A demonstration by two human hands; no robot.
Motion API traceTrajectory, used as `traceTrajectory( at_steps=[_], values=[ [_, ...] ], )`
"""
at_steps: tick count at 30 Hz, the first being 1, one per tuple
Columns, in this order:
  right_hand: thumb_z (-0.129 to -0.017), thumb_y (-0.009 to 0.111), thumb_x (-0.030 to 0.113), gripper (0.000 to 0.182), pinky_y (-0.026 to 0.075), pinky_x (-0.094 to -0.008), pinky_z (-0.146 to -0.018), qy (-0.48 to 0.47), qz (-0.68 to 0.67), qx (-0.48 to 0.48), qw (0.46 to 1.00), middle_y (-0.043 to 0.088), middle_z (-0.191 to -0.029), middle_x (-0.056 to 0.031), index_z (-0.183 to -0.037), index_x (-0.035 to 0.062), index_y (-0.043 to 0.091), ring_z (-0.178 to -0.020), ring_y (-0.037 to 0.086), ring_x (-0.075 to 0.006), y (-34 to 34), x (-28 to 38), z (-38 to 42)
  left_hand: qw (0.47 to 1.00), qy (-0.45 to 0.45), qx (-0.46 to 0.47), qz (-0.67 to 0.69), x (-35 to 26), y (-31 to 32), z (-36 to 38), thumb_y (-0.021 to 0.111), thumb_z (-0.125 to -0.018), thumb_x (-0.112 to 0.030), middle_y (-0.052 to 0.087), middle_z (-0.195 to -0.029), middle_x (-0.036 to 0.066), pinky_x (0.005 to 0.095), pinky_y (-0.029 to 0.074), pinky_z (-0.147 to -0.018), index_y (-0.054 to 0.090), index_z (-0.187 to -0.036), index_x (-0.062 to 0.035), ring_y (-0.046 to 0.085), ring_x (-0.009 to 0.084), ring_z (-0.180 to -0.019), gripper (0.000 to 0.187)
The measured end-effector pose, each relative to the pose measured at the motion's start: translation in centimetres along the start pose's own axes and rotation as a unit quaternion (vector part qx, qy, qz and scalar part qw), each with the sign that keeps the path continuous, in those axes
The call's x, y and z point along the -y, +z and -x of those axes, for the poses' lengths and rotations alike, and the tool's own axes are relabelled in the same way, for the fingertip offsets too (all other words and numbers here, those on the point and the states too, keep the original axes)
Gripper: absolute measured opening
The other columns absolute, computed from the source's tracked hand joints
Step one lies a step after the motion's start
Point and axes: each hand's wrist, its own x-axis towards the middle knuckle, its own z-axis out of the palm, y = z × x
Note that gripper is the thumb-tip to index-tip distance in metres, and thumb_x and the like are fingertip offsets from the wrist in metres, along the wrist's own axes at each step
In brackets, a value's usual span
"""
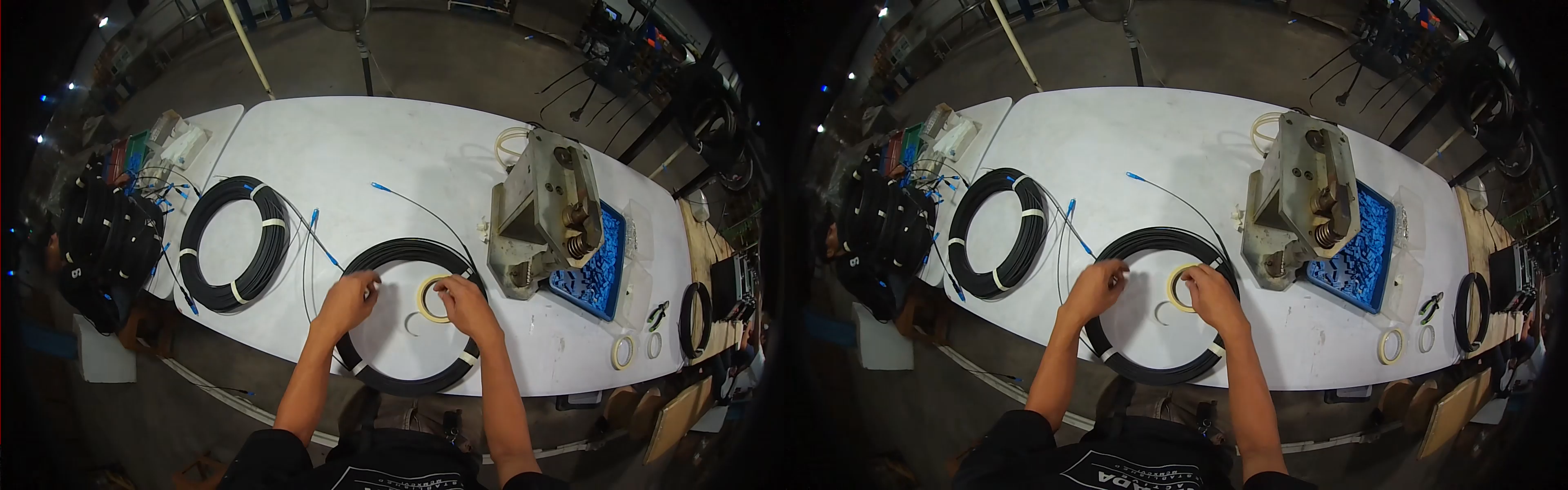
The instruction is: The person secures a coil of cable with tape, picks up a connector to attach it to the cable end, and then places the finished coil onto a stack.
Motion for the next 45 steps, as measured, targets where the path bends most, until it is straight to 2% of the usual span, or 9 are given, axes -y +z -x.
traceTrajectory(
  at_steps=[5,8,10,12,19,27,30,35,45],
  values=[
    [-0.085,0.061,0.003,0.017,0.046,-0.0413,-0.082,-0.050,0.097,-0.114,0.987,0.059,-0.100,-0.0141,-0.102,0.0007,0.060,-0.095,0.055,-0.0345,0.7,0.0,-1.8,0.990,0.085,-0.100,-0.055,-0.9,0.1,-4.8,0.066,-0.076,-0.004,0.061,-0.112,0.017,0.0396,0.047,-0.089,0.059,-0.114,-0.0024,0.057,0.0318,-0.108,0.038],
    [-0.083,0.066,0.009,0.036,0.043,-0.0466,-0.092,0.009,0.200,-0.152,0.968,0.052,-0.119,-0.0140,-0.117,0.0049,0.055,-0.108,0.050,-0.0363,0.4,1.1,-1.9,0.984,0.117,-0.070,-0.115,-0.2,1.3,-7.8,0.073,-0.071,-0.013,0.035,-0.142,0.022,0.0519,0.031,-0.108,0.036,-0.141,-0.0107,0.032,0.0439,-0.132,0.079],
    [-0.077,0.075,0.023,0.078,0.038,-0.0564,-0.099,0.110,0.268,-0.118,0.950,0.037,-0.137,-0.0171,-0.142,0.0088,0.035,-0.119,0.043,-0.0416,0.5,-0.2,-1.7,0.981,0.122,-0.020,-0.150,-0.6,1.8,-9.0,0.074,-0.069,-0.015,0.030,-0.146,0.024,0.0536,0.027,-0.110,0.029,-0.145,-0.0112,0.027,0.0449,-0.135,0.088],
    [-0.077,0.075,0.027,0.082,0.037,-0.0558,-0.100,0.148,0.249,-0.132,0.948,0.038,-0.138,-0.0180,-0.144,0.0070,0.031,-0.121,0.042,-0.0424,1.1,-2.2,-1.5,0.971,0.110,0.083,-0.196,-0.7,2.1,-10.3,0.079,-0.065,-0.021,0.018,-0.153,0.025,0.0572,0.020,-0.113,0.011,-0.152,-0.0117,0.015,0.0463,-0.141,0.111],
    [-0.079,0.073,0.030,0.075,0.038,-0.0490,-0.102,0.259,0.206,-0.039,0.943,0.045,-0.132,-0.0185,-0.139,0.0018,0.036,-0.123,0.044,-0.0394,1.4,-4.0,-3.9,0.973,0.077,0.107,-0.191,-1.1,3.0,-11.5,0.085,-0.061,-0.040,0.018,-0.152,0.024,0.0573,0.019,-0.114,0.008,-0.152,-0.0113,0.014,0.0455,-0.142,0.123],
    [-0.075,0.070,0.015,0.049,0.042,-0.0450,-0.095,0.168,0.147,-0.034,0.974,0.054,-0.115,-0.0193,-0.120,0.0022,0.056,-0.110,0.052,-0.0389,1.1,-4.8,-4.2,0.926,0.266,0.034,-0.264,-0.4,3.4,-13.4,0.080,-0.066,-0.050,0.040,-0.142,0.018,0.0573,0.012,-0.116,0.032,-0.145,-0.0102,0.026,0.0386,-0.140,0.100],
    [-0.076,0.069,0.013,0.047,0.043,-0.0451,-0.095,0.149,0.144,-0.054,0.977,0.056,-0.113,-0.0199,-0.120,0.0019,0.055,-0.108,0.053,-0.0391,0.9,-4.7,-4.1,0.900,0.278,0.106,-0.318,-1.0,2.7,-13.7,0.079,-0.068,-0.046,0.054,-0.123,0.015,0.0530,0.027,-0.111,0.049,-0.132,-0.0096,0.042,0.0333,-0.128,0.080],
    [-0.076,0.068,0.014,0.048,0.042,-0.0463,-0.095,0.182,0.118,-0.041,0.975,0.059,-0.111,-0.0203,-0.120,0.0035,0.053,-0.109,0.055,-0.0381,0.1,-3.9,-3.1,0.921,0.277,0.059,-0.266,-1.0,1.8,-12.1,0.071,-0.077,-0.050,0.057,-0.098,0.014,0.0402,0.044,-0.085,0.058,-0.116,-0.0065,0.057,0.0310,-0.097,0.060],
    [-0.081,0.068,0.042,0.064,0.039,-0.0533,-0.101,0.220,0.238,0.067,0.944,0.044,-0.131,-0.0166,-0.135,0.0130,0.048,-0.123,0.044,-0.0378,-0.5,-3.6,-4.3,0.971,0.107,0.156,-0.146,0.0,3.1,-14.0,0.045,-0.084,-0.072,0.058,-0.105,0.020,0.0449,0.039,-0.093,0.050,-0.130,-0.0088,0.055,0.0347,-0.104,0.078]
  ],
)
